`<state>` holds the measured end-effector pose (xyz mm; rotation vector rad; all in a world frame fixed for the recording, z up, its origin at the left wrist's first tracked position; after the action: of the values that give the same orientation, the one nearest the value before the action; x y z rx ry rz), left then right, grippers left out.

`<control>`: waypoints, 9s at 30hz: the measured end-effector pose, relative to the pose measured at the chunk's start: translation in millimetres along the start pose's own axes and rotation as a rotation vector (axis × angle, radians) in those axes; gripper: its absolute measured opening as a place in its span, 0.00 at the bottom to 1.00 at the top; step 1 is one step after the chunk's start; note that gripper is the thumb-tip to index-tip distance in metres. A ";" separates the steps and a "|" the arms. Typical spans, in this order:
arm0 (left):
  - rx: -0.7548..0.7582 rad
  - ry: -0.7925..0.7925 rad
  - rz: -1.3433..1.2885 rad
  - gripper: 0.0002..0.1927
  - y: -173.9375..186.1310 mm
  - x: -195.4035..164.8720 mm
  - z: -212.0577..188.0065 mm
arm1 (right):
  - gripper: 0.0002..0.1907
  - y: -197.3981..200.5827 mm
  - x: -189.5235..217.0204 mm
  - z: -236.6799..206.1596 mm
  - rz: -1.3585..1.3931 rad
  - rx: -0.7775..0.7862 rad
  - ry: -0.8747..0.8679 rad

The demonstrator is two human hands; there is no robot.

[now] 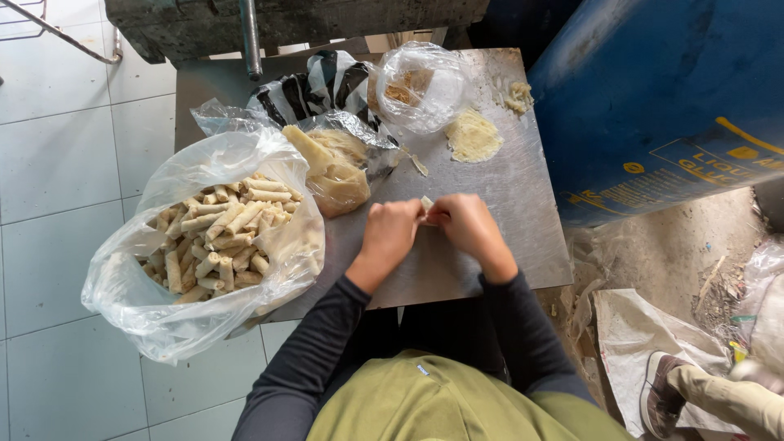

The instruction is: The person sits at a metal table making filled pastry rolls. They take a thin wrapper, spoon brown filling from a plastic bag onto it, fold the wrapper over into a roll, and place the finished roll into a large plastic bag already filled with similar rolled pastries.

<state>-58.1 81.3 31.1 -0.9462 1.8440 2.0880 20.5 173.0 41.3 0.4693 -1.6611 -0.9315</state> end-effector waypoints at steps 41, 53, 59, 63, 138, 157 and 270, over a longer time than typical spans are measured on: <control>-0.230 0.145 -0.085 0.07 8.9 23.1 1.8 | 0.09 -3.2 -41.4 0.7 0.068 -0.204 -0.122; -0.338 0.164 0.061 0.08 2.7 7.0 -0.4 | 0.07 1.1 -22.2 -0.8 -0.129 -0.316 -0.043; -0.432 0.248 0.143 0.13 4.3 16.6 33.2 | 0.09 -4.5 -36.6 30.2 -0.177 -0.381 -0.152; -0.382 0.138 0.139 0.11 5.7 21.4 46.8 | 0.08 4.6 -68.0 47.4 -0.038 -0.424 -0.148; -0.053 0.134 -0.591 0.14 -8.7 54.6 40.4 | 0.10 85.8 -9.3 119.4 -0.123 -0.465 0.185; -0.039 0.145 -0.545 0.13 3.4 59.5 28.1 | 0.07 61.5 -85.0 198.8 0.221 -0.219 0.001; -0.156 -0.156 -0.018 0.09 17.3 -8.7 -22.1 | 0.04 -13.2 -13.1 -31.8 -0.160 -0.411 -0.192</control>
<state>-53.4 59.2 49.8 -0.8040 1.6113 2.2516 52.2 163.7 25.0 0.2390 -1.5600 -1.4364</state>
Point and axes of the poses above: each hand's wrist, its own z-axis towards the middle knuckle, its own y-axis out of the back of the hand, x = y × z, the point moved 10 cm from there along z, towards the middle knuckle, and after that the axes turned 15 degrees about x, right-handed, at the moved point
